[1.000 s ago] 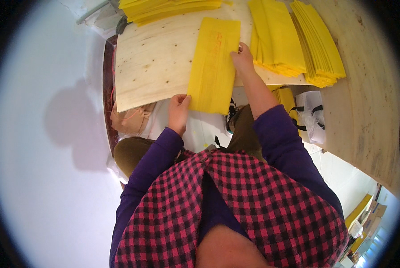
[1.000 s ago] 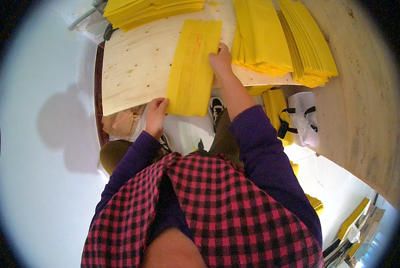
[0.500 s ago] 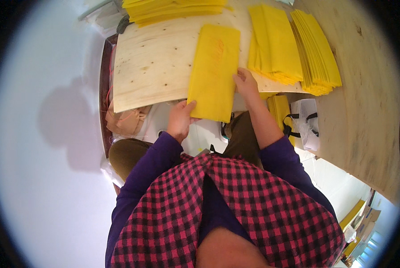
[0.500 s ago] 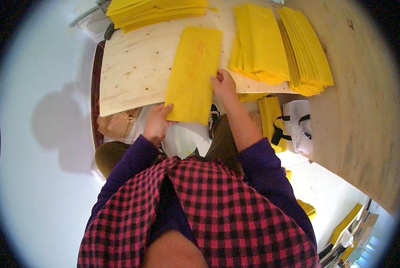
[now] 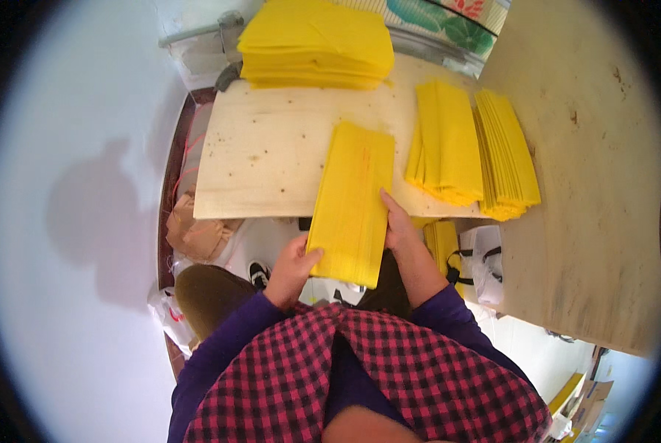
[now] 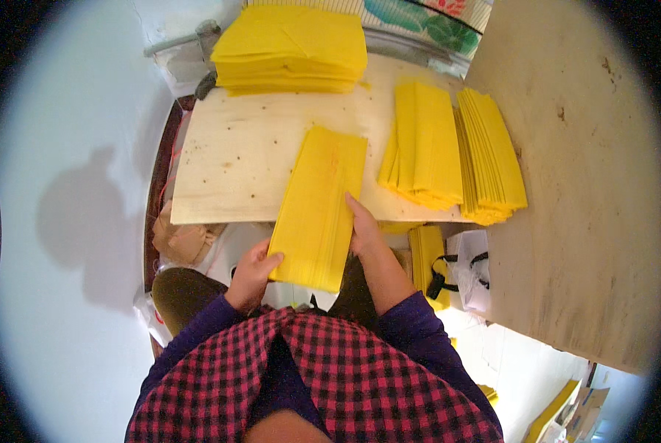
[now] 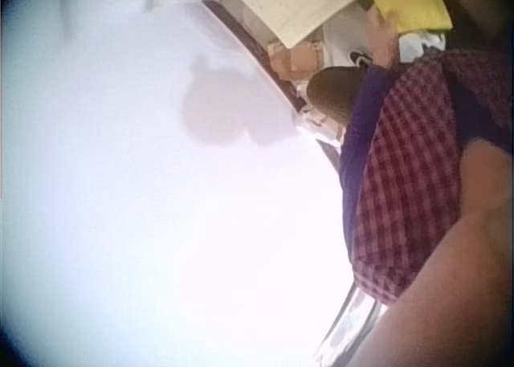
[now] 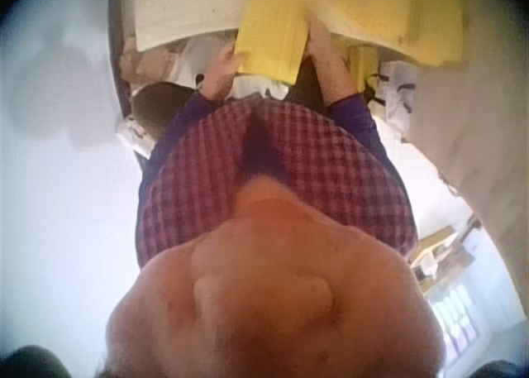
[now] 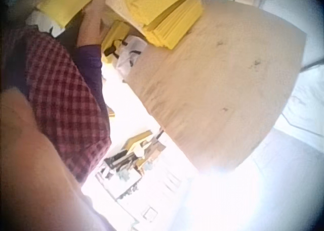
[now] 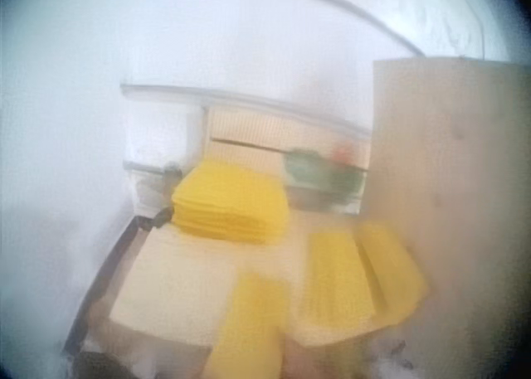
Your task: The person folds yellow paper sheets on a wooden table, aligns them, and uses a wooden block to press the folds. They then stack the folded sheets and repeat the process with additional sheets.
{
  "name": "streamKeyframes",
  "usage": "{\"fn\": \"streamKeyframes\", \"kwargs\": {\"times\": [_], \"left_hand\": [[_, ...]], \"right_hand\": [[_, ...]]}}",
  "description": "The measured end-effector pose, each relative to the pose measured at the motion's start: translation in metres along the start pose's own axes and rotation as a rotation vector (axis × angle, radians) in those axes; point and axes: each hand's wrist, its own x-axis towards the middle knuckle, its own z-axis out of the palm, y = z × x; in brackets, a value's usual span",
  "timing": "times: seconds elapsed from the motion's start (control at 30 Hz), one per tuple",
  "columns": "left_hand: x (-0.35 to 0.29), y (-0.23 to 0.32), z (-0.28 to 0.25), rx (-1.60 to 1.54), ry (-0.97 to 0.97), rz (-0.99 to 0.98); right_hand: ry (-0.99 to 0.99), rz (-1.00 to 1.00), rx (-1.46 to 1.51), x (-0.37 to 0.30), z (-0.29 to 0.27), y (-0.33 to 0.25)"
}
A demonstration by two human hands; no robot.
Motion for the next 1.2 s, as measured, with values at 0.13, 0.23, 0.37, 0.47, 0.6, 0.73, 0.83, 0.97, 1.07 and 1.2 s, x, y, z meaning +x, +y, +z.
{"fn": "streamKeyframes", "kwargs": {"times": [0.13,0.23,0.37,0.47,0.6,0.73,0.83,0.97,1.07,1.2], "left_hand": [[-0.018,0.001,-0.014,0.166,0.039,0.113],[-0.021,0.000,-0.031,0.233,0.078,0.152],[-0.024,0.005,-0.058,0.255,0.169,0.223],[-0.017,0.019,-0.088,0.262,0.302,0.298],[-0.018,0.038,-0.132,0.181,0.492,0.340],[-0.019,0.052,-0.170,0.139,0.581,0.373],[-0.005,0.052,-0.191,0.187,0.704,0.312],[0.001,0.043,-0.207,-0.048,0.649,0.076],[0.004,0.037,-0.208,0.028,0.667,0.141],[0.008,0.035,-0.209,0.094,0.717,0.191]], "right_hand": [[-0.144,-0.127,-0.098,0.018,0.010,0.004],[-0.177,-0.222,-0.181,0.028,0.033,0.009],[-0.226,-0.245,-0.229,0.040,0.085,0.009],[-0.332,-0.246,-0.217,0.063,0.127,0.014],[-0.456,-0.152,-0.197,0.109,0.174,0.037],[-0.507,-0.142,-0.179,0.150,0.212,0.071],[-0.461,-0.117,-0.211,0.173,0.223,0.083],[-0.222,-0.052,-0.451,0.197,0.223,0.090],[-0.189,-0.090,-0.531,0.208,0.219,0.093],[-0.167,-0.175,-0.616,0.213,0.214,0.098]]}}
